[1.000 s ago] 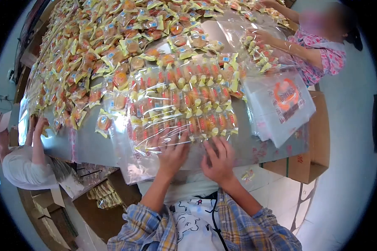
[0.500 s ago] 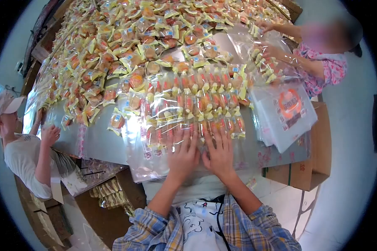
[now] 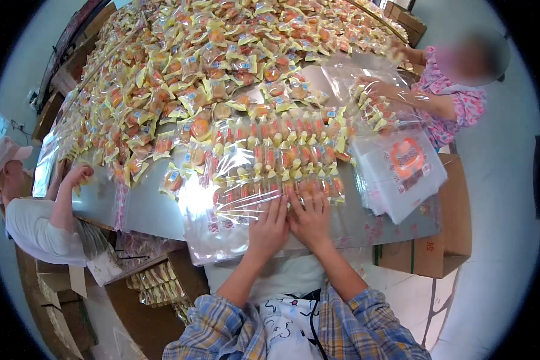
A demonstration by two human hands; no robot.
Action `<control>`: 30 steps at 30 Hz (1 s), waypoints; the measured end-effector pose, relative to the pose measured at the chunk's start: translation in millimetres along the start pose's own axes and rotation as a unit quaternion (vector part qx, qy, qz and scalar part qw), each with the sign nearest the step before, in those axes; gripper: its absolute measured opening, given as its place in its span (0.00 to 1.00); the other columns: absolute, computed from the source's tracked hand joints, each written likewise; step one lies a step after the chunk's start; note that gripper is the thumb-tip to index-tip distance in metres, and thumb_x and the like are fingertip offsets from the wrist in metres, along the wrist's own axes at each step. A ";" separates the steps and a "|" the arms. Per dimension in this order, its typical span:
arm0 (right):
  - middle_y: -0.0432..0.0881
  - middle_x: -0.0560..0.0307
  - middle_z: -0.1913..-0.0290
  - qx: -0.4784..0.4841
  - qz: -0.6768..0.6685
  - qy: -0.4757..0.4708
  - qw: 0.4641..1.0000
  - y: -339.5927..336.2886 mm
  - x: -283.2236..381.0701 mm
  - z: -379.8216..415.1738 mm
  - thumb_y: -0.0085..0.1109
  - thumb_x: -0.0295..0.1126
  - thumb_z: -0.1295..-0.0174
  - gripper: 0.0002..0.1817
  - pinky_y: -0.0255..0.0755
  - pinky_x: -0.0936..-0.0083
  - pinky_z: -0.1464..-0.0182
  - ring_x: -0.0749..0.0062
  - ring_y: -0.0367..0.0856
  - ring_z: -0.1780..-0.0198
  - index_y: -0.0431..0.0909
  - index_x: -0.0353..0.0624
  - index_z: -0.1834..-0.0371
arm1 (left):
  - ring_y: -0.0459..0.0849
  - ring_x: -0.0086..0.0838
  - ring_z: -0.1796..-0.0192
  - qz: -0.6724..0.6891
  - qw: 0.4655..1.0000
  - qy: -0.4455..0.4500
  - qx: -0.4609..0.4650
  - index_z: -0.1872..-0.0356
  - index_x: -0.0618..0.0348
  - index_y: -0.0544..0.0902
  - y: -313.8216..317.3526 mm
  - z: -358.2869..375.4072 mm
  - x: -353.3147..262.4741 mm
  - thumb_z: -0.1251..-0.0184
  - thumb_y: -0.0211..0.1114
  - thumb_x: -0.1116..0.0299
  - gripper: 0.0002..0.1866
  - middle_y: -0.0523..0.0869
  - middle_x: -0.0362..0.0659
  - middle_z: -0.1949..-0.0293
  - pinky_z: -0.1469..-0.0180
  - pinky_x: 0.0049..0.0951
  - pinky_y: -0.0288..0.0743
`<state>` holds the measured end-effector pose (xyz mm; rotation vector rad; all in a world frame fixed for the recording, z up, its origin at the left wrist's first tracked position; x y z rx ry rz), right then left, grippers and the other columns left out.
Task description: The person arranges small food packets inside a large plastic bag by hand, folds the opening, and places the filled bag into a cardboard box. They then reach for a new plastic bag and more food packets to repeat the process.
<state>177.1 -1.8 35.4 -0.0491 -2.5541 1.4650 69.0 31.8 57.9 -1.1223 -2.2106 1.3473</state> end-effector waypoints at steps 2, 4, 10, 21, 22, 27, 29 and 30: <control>0.69 0.54 0.20 -0.017 -0.017 -0.005 1.000 1.9 -0.5 3.0 0.65 0.41 0.40 0.39 0.52 0.49 0.19 0.50 0.61 0.18 0.70 0.65 0.20 | 0.79 0.38 0.31 0.009 1.000 -0.002 -0.003 0.29 0.56 0.80 -2.8 4.0 0.9 0.37 0.67 0.60 0.32 0.78 0.45 0.27 0.30 0.49 0.68; 0.68 0.53 0.20 -0.028 -0.022 -0.010 0.999 -1.3 -2.7 0.9 0.65 0.41 0.40 0.40 0.51 0.48 0.19 0.50 0.60 0.18 0.70 0.64 0.20 | 0.79 0.39 0.30 0.028 0.999 -0.005 -0.020 0.30 0.55 0.81 -0.6 3.1 1.2 0.36 0.66 0.61 0.31 0.79 0.45 0.28 0.29 0.52 0.67; 0.69 0.51 0.21 -0.043 -0.037 -0.011 0.998 -3.7 1.2 1.2 0.65 0.40 0.41 0.40 0.51 0.47 0.18 0.47 0.60 0.19 0.71 0.59 0.20 | 0.78 0.43 0.30 -0.018 0.994 -0.042 -0.099 0.33 0.52 0.83 -13.6 9.6 4.9 0.37 0.66 0.61 0.29 0.81 0.44 0.32 0.24 0.54 0.60; 0.72 0.47 0.24 -0.074 -0.042 -0.014 0.996 -13.2 6.0 -1.4 0.63 0.35 0.43 0.39 0.49 0.45 0.17 0.45 0.62 0.20 0.73 0.56 0.23 | 0.83 0.44 0.41 -0.016 0.989 -0.067 -0.129 0.31 0.54 0.81 -16.9 13.7 13.0 0.40 0.67 0.60 0.32 0.85 0.43 0.37 0.28 0.57 0.65; 0.72 0.47 0.24 -0.076 -0.037 -0.020 0.996 -13.9 7.1 -2.9 0.63 0.35 0.43 0.39 0.49 0.45 0.17 0.45 0.62 0.21 0.73 0.56 0.23 | 0.84 0.44 0.43 -0.021 0.989 -0.067 -0.129 0.32 0.54 0.82 -16.9 14.5 13.4 0.41 0.68 0.60 0.32 0.85 0.44 0.36 0.29 0.57 0.66; 0.72 0.47 0.24 -0.070 -0.048 -0.029 0.996 -13.8 6.6 -0.6 0.62 0.33 0.43 0.38 0.51 0.45 0.18 0.46 0.65 0.22 0.74 0.56 0.23 | 0.86 0.46 0.52 -0.013 0.992 -0.078 -0.094 0.36 0.56 0.84 -14.6 10.0 12.4 0.42 0.68 0.61 0.30 0.85 0.47 0.34 0.33 0.55 0.70; 0.76 0.46 0.27 -0.081 -0.048 -0.037 0.995 -16.1 6.2 -2.6 0.63 0.33 0.44 0.34 0.53 0.46 0.19 0.46 0.66 0.23 0.79 0.53 0.28 | 0.86 0.47 0.52 -0.019 0.993 -0.046 -0.109 0.37 0.58 0.84 -16.8 6.6 14.3 0.42 0.68 0.62 0.29 0.84 0.48 0.34 0.32 0.56 0.70; 0.77 0.46 0.29 -0.083 -0.049 -0.038 0.995 -18.1 7.8 -1.2 0.64 0.33 0.44 0.33 0.54 0.47 0.19 0.45 0.67 0.23 0.81 0.52 0.30 | 0.84 0.49 0.47 -0.004 0.993 -0.041 -0.107 0.38 0.59 0.84 -19.5 4.8 15.5 0.42 0.69 0.63 0.28 0.84 0.50 0.37 0.31 0.56 0.68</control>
Point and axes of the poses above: each hand's wrist, its own z-axis away from the middle knuckle, its own y-axis out of the palm, x = y × z, the point moved 9 cm from there along -z, towards the middle knuckle
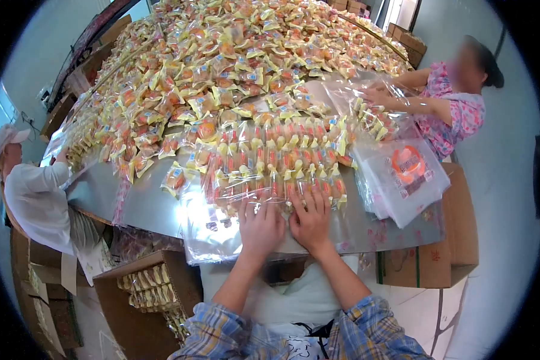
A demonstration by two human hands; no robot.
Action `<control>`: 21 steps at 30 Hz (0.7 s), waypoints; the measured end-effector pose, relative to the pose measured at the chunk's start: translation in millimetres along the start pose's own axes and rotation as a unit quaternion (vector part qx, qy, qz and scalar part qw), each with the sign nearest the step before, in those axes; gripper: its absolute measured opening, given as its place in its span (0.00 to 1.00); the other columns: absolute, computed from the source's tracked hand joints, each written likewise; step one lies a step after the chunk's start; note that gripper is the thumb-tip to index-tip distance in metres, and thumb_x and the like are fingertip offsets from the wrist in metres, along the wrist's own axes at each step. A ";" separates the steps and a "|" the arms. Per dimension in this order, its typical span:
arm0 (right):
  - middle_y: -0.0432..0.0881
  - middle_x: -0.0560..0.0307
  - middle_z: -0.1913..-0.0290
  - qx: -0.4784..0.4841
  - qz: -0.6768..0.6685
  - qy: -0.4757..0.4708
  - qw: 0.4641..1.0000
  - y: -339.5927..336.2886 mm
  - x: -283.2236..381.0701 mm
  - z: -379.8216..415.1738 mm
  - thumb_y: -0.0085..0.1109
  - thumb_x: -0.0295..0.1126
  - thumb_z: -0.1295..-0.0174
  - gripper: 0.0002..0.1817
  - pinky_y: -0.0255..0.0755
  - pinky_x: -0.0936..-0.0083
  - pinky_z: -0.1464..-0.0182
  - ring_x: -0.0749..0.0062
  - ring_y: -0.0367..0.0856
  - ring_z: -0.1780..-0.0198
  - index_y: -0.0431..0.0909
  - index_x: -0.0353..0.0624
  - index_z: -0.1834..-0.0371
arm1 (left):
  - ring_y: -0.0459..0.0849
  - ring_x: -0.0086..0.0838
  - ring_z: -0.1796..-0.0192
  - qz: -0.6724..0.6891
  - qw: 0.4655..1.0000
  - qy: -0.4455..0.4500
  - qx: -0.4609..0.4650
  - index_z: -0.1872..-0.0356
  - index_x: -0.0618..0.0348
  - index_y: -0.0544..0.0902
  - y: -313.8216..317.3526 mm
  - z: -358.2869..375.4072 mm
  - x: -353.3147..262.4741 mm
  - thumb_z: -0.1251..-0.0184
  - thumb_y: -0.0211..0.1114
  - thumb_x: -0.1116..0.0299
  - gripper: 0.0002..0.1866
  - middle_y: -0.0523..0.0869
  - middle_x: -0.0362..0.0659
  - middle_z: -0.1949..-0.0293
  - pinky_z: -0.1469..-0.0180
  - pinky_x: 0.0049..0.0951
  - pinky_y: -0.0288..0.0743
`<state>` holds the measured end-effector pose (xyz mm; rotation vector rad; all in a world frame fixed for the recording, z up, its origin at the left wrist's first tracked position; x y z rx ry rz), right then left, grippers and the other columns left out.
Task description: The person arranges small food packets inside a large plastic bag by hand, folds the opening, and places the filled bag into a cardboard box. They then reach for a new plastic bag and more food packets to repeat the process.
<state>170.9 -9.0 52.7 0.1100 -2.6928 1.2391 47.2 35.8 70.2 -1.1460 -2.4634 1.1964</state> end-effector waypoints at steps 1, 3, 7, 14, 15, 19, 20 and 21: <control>0.77 0.46 0.29 -0.001 0.003 0.003 1.000 0.4 1.4 2.0 0.64 0.33 0.45 0.33 0.54 0.47 0.19 0.46 0.67 0.24 0.81 0.52 0.30 | 0.81 0.51 0.43 0.015 1.000 0.004 0.008 0.39 0.60 0.84 -4.3 -2.3 0.6 0.43 0.70 0.65 0.27 0.84 0.51 0.40 0.29 0.56 0.67; 0.77 0.46 0.29 0.000 0.011 0.003 1.000 0.2 0.1 1.7 0.64 0.33 0.45 0.34 0.55 0.47 0.20 0.46 0.68 0.24 0.80 0.52 0.29 | 0.79 0.53 0.38 0.022 0.999 0.010 0.021 0.42 0.63 0.84 -0.6 0.1 1.6 0.44 0.71 0.68 0.25 0.84 0.54 0.44 0.27 0.58 0.66; 0.75 0.47 0.26 0.024 0.018 0.000 1.000 2.2 0.9 -1.4 0.62 0.35 0.44 0.34 0.55 0.48 0.20 0.50 0.68 0.23 0.79 0.54 0.29 | 0.78 0.53 0.35 0.037 0.999 0.010 -0.008 0.48 0.64 0.86 -0.3 -2.7 0.0 0.45 0.69 0.71 0.21 0.84 0.54 0.44 0.25 0.61 0.65; 0.75 0.47 0.26 0.026 0.005 -0.002 1.000 5.7 -0.7 -0.2 0.61 0.37 0.43 0.33 0.52 0.47 0.20 0.51 0.67 0.23 0.78 0.53 0.29 | 0.77 0.52 0.30 0.024 0.999 0.018 -0.017 0.47 0.63 0.85 -2.9 -3.5 -1.2 0.45 0.69 0.71 0.22 0.84 0.53 0.41 0.25 0.59 0.65; 0.75 0.47 0.26 0.026 0.009 -0.001 1.000 4.1 -1.2 -0.3 0.61 0.38 0.43 0.33 0.52 0.46 0.20 0.51 0.67 0.23 0.78 0.53 0.29 | 0.77 0.52 0.30 0.022 1.000 0.016 -0.013 0.46 0.62 0.85 -1.8 -3.2 -1.7 0.44 0.69 0.71 0.22 0.84 0.53 0.40 0.25 0.59 0.65; 0.75 0.47 0.27 0.024 -0.015 0.000 1.000 6.4 -3.7 4.0 0.61 0.38 0.42 0.32 0.52 0.46 0.20 0.52 0.67 0.22 0.78 0.51 0.30 | 0.77 0.52 0.30 0.005 1.000 0.008 0.007 0.45 0.61 0.85 0.7 0.0 -2.9 0.43 0.69 0.71 0.22 0.84 0.51 0.39 0.24 0.57 0.64; 0.75 0.47 0.27 0.026 -0.020 -0.001 0.999 7.1 -3.5 5.2 0.61 0.38 0.42 0.32 0.51 0.46 0.20 0.52 0.67 0.22 0.78 0.51 0.30 | 0.77 0.53 0.30 0.004 1.000 0.012 0.015 0.43 0.61 0.84 0.4 1.8 -2.7 0.43 0.69 0.71 0.23 0.83 0.51 0.38 0.24 0.57 0.64; 0.75 0.47 0.27 0.027 -0.022 -0.002 0.999 7.0 -4.0 5.3 0.61 0.38 0.42 0.32 0.51 0.46 0.20 0.53 0.66 0.22 0.78 0.50 0.30 | 0.76 0.53 0.30 0.004 1.000 0.016 0.021 0.42 0.61 0.84 0.1 1.4 -2.7 0.43 0.68 0.71 0.24 0.83 0.50 0.37 0.24 0.57 0.63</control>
Point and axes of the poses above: each hand's wrist, its own z-axis away from the middle knuckle, its own y-axis out of the palm, x = y × z, the point moved 9 cm from there along -z, towards the middle knuckle
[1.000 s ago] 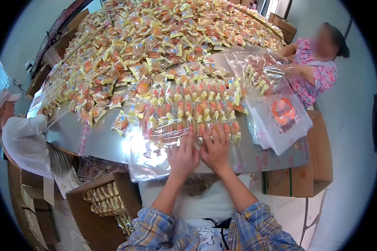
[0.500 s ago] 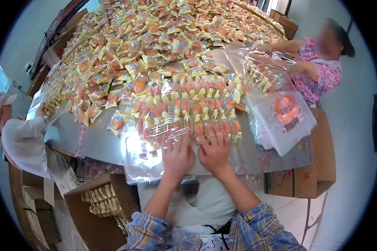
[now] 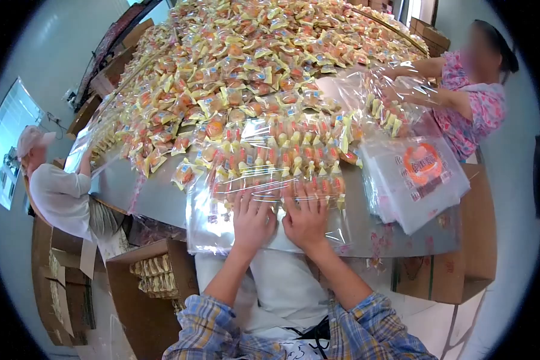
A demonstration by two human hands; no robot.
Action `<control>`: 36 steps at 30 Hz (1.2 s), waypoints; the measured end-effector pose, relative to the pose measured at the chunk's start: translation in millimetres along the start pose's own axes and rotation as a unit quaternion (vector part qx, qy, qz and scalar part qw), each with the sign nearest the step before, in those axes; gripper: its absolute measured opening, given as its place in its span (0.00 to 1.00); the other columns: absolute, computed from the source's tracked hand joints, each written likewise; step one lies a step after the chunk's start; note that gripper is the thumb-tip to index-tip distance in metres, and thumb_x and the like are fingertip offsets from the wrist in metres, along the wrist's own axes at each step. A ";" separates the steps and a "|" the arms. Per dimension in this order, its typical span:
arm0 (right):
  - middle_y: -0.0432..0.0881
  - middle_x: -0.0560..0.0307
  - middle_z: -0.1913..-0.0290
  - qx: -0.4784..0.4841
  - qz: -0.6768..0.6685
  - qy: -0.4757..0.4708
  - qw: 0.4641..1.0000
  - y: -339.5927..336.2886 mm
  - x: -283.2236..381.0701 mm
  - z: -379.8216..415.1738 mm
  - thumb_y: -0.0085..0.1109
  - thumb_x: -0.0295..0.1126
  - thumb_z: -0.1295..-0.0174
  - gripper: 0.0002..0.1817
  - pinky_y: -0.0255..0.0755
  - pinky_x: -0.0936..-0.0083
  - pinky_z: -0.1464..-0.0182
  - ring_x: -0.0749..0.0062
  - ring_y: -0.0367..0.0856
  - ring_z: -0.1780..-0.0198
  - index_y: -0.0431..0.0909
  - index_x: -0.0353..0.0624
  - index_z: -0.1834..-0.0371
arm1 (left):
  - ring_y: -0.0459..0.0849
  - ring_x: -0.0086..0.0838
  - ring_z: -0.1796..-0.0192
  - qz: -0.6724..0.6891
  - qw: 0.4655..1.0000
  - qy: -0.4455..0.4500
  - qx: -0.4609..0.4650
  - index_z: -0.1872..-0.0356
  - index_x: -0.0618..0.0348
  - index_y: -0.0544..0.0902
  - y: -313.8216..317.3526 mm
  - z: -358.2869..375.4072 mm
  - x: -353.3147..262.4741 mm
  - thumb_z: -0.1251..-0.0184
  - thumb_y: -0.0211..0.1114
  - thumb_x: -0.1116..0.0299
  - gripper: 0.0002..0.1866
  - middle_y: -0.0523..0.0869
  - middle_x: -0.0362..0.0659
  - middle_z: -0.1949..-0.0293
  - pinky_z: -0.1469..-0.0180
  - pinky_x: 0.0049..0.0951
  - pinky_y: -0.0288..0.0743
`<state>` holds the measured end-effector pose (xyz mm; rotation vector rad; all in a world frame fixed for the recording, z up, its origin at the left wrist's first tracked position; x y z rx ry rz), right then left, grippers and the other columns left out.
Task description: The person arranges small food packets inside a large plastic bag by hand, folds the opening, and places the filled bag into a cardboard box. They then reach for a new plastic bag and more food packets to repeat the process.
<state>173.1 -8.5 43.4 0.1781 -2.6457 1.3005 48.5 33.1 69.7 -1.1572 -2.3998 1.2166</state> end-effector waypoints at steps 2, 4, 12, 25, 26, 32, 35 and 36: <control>0.75 0.47 0.27 0.001 -0.013 -0.013 1.000 -2.2 0.0 -0.3 0.61 0.38 0.42 0.33 0.51 0.44 0.20 0.53 0.66 0.22 0.77 0.49 0.29 | 0.75 0.53 0.30 -0.008 1.000 0.012 0.021 0.40 0.61 0.82 0.6 -2.8 -3.3 0.43 0.68 0.71 0.26 0.82 0.51 0.35 0.24 0.56 0.63; 0.74 0.47 0.27 -0.001 -0.022 -0.023 1.000 -3.2 2.4 -0.8 0.61 0.38 0.42 0.34 0.51 0.43 0.21 0.53 0.66 0.21 0.76 0.49 0.28 | 0.74 0.53 0.29 -0.031 0.998 0.020 0.050 0.38 0.61 0.81 -3.4 -4.4 -5.4 0.43 0.69 0.71 0.28 0.80 0.52 0.33 0.23 0.55 0.63; 0.73 0.46 0.25 0.015 -0.024 -0.019 0.999 -1.0 0.4 4.6 0.61 0.38 0.42 0.37 0.53 0.36 0.25 0.53 0.64 0.20 0.74 0.49 0.24 | 0.70 0.53 0.25 -0.036 0.987 0.035 0.154 0.39 0.59 0.80 -14.4 4.1 -4.8 0.43 0.70 0.67 0.28 0.76 0.56 0.31 0.23 0.56 0.62; 0.84 0.60 0.53 0.097 -0.109 -0.112 0.983 -33.7 71.8 55.5 0.70 0.35 0.42 0.17 0.70 0.62 0.43 0.61 0.79 0.50 0.87 0.46 0.49 | 0.79 0.45 0.32 0.044 0.992 0.018 0.120 0.41 0.51 0.86 -40.8 97.1 13.9 0.37 0.73 0.60 0.22 0.83 0.46 0.35 0.28 0.50 0.67; 0.84 0.60 0.55 0.098 -0.108 -0.108 0.983 -30.8 71.6 58.7 0.70 0.34 0.42 0.15 0.71 0.63 0.45 0.62 0.80 0.52 0.88 0.46 0.51 | 0.79 0.45 0.32 0.043 0.992 0.013 0.115 0.42 0.51 0.87 -44.5 97.6 15.3 0.37 0.73 0.60 0.22 0.84 0.45 0.35 0.27 0.51 0.66; 0.84 0.60 0.59 0.086 -0.151 -0.099 0.980 -33.3 63.2 69.6 0.73 0.25 0.44 0.13 0.76 0.64 0.56 0.58 0.80 0.58 0.89 0.46 0.55 | 0.81 0.45 0.32 0.066 0.995 -0.062 0.048 0.46 0.53 0.89 -43.4 110.5 42.8 0.37 0.73 0.61 0.19 0.87 0.43 0.38 0.26 0.53 0.65; 0.84 0.59 0.62 0.087 -0.152 -0.062 0.983 -37.4 64.7 69.2 0.73 0.26 0.43 0.11 0.76 0.63 0.58 0.57 0.80 0.60 0.89 0.45 0.56 | 0.81 0.45 0.33 0.081 0.991 -0.103 0.008 0.44 0.54 0.89 -43.5 114.5 52.8 0.38 0.74 0.61 0.21 0.87 0.46 0.37 0.24 0.51 0.64; 0.83 0.58 0.62 0.085 -0.151 -0.050 0.984 -37.1 65.5 69.1 0.73 0.27 0.43 0.10 0.76 0.63 0.57 0.57 0.80 0.59 0.88 0.46 0.57 | 0.80 0.46 0.32 0.059 0.992 -0.114 -0.018 0.44 0.55 0.88 -48.2 116.8 54.9 0.40 0.75 0.62 0.22 0.85 0.48 0.36 0.24 0.51 0.64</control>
Point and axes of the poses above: each hand's wrist, its own z-axis away from the middle knuckle, its own y-axis out of the palm, x = y × z, the point moved 9 cm from there along -z, towards the middle knuckle
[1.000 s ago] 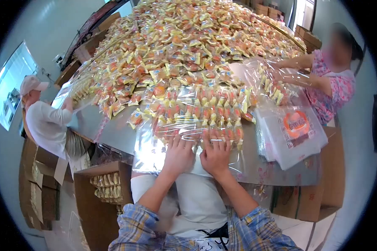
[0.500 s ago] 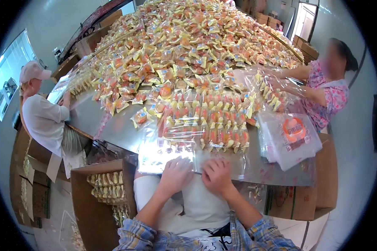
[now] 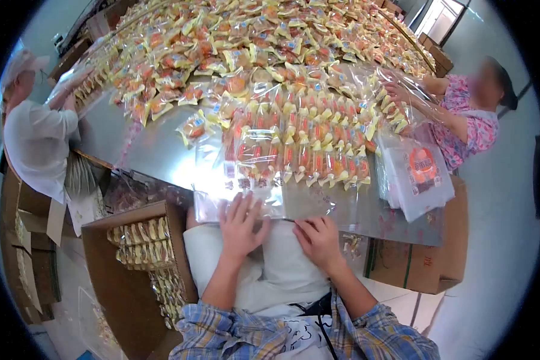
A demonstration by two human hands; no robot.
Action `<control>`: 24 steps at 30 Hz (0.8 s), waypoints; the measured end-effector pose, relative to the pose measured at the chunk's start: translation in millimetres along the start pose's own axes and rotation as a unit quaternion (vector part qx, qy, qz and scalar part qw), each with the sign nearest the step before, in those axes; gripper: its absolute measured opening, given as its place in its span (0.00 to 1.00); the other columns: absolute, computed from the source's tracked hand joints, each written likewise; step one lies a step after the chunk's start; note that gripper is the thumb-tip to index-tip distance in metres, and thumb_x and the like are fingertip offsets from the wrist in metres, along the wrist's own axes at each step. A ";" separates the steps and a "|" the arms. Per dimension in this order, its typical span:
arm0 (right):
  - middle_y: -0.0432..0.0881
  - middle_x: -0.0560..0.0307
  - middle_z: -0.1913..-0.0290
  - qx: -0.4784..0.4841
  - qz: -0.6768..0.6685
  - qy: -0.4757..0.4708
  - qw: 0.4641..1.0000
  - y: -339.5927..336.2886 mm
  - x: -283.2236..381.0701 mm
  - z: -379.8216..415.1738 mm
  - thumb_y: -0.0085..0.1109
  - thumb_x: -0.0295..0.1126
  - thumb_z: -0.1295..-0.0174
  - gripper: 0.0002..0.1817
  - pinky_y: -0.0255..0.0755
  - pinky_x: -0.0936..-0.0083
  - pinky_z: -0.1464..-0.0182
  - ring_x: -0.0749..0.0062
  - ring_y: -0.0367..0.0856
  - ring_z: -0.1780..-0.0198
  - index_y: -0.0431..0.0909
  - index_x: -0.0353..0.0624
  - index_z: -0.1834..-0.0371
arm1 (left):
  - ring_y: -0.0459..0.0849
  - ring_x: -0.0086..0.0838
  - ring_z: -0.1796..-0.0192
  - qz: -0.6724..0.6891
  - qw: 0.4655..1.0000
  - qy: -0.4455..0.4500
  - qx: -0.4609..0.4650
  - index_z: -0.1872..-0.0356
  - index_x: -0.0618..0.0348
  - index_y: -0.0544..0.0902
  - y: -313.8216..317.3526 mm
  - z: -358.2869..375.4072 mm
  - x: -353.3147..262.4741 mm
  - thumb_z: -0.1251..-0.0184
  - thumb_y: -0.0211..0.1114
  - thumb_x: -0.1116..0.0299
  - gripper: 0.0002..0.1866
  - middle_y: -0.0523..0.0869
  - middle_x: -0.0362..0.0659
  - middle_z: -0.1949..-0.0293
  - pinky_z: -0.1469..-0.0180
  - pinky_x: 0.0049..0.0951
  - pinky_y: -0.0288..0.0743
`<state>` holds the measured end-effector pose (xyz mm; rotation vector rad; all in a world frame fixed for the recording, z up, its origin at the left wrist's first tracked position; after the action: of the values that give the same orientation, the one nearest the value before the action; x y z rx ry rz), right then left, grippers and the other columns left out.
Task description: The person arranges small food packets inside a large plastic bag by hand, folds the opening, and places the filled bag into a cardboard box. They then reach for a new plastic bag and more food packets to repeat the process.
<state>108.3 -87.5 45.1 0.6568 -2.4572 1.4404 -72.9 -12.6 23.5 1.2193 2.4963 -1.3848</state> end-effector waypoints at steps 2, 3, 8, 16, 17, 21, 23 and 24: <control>0.83 0.57 0.63 0.009 -0.002 -0.001 1.000 2.6 -0.6 -1.5 0.72 0.27 0.42 0.08 0.76 0.62 0.56 0.56 0.79 0.59 0.87 0.45 0.59 | 0.77 0.49 0.31 0.002 0.997 -0.038 -0.060 0.42 0.56 0.86 -8.7 6.3 8.9 0.42 0.77 0.64 0.25 0.81 0.52 0.33 0.25 0.50 0.64; 0.83 0.56 0.63 0.019 -0.002 -0.009 1.000 5.4 -1.9 -2.6 0.72 0.26 0.41 0.08 0.75 0.62 0.57 0.55 0.79 0.59 0.87 0.44 0.59 | 0.76 0.50 0.31 0.025 0.994 -0.064 -0.090 0.40 0.57 0.85 -9.9 9.4 15.5 0.42 0.78 0.66 0.26 0.79 0.53 0.32 0.26 0.50 0.65; 0.83 0.52 0.61 0.081 0.011 0.007 0.997 11.5 -8.4 -7.3 0.71 0.25 0.40 0.06 0.72 0.63 0.54 0.52 0.79 0.58 0.84 0.42 0.61 | 0.71 0.52 0.34 0.163 0.937 -0.242 -0.192 0.34 0.64 0.77 -24.3 20.2 56.7 0.37 0.76 0.71 0.30 0.76 0.55 0.36 0.31 0.50 0.65; 0.84 0.56 0.59 0.070 -0.019 -0.009 0.997 6.6 7.4 -22.6 0.68 0.28 0.39 0.09 0.70 0.62 0.50 0.55 0.80 0.56 0.85 0.43 0.55 | 0.74 0.25 0.47 0.279 0.794 -0.464 -0.275 0.37 0.62 0.69 -18.3 90.8 79.4 0.31 0.76 0.68 0.29 0.71 0.40 0.51 0.45 0.34 0.73; 0.84 0.56 0.59 0.072 -0.015 -0.020 0.997 9.6 15.8 -28.7 0.70 0.27 0.40 0.11 0.71 0.62 0.50 0.55 0.79 0.56 0.85 0.43 0.54 | 0.75 0.25 0.50 0.341 0.762 -0.475 -0.278 0.37 0.62 0.68 -9.1 96.6 77.2 0.30 0.75 0.69 0.28 0.71 0.40 0.52 0.49 0.31 0.75; 0.85 0.56 0.59 0.091 -0.023 -0.073 0.993 31.7 41.8 -41.7 0.73 0.26 0.43 0.14 0.73 0.62 0.54 0.56 0.79 0.59 0.87 0.42 0.52 | 0.85 0.26 0.59 0.549 0.610 -0.535 -0.199 0.39 0.63 0.68 32.9 101.9 66.2 0.27 0.71 0.73 0.23 0.80 0.43 0.54 0.63 0.25 0.84; 0.85 0.57 0.60 0.106 -0.036 -0.090 0.990 43.1 44.6 -42.7 0.72 0.27 0.42 0.13 0.75 0.63 0.55 0.57 0.80 0.59 0.88 0.43 0.53 | 0.89 0.29 0.56 0.602 0.534 -0.580 -0.124 0.40 0.64 0.70 58.9 105.4 58.1 0.26 0.71 0.71 0.22 0.85 0.46 0.53 0.60 0.28 0.87; 0.85 0.58 0.60 0.115 -0.043 -0.086 0.989 47.8 45.1 -40.6 0.71 0.28 0.42 0.12 0.75 0.63 0.55 0.58 0.81 0.59 0.88 0.44 0.54 | 0.90 0.30 0.55 0.624 0.531 -0.566 -0.092 0.41 0.64 0.72 62.7 101.4 54.2 0.25 0.71 0.70 0.20 0.87 0.47 0.53 0.58 0.29 0.88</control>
<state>44.4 -44.3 46.6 0.9593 -2.3702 1.7141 -102.2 -35.1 -102.1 0.9856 0.4593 -0.8081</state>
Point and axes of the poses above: each hand's wrist, its own z-axis away from the middle knuckle, its own y-axis out of the palm, x = y × z, the point moved 9 cm from there along -z, towards the middle knuckle
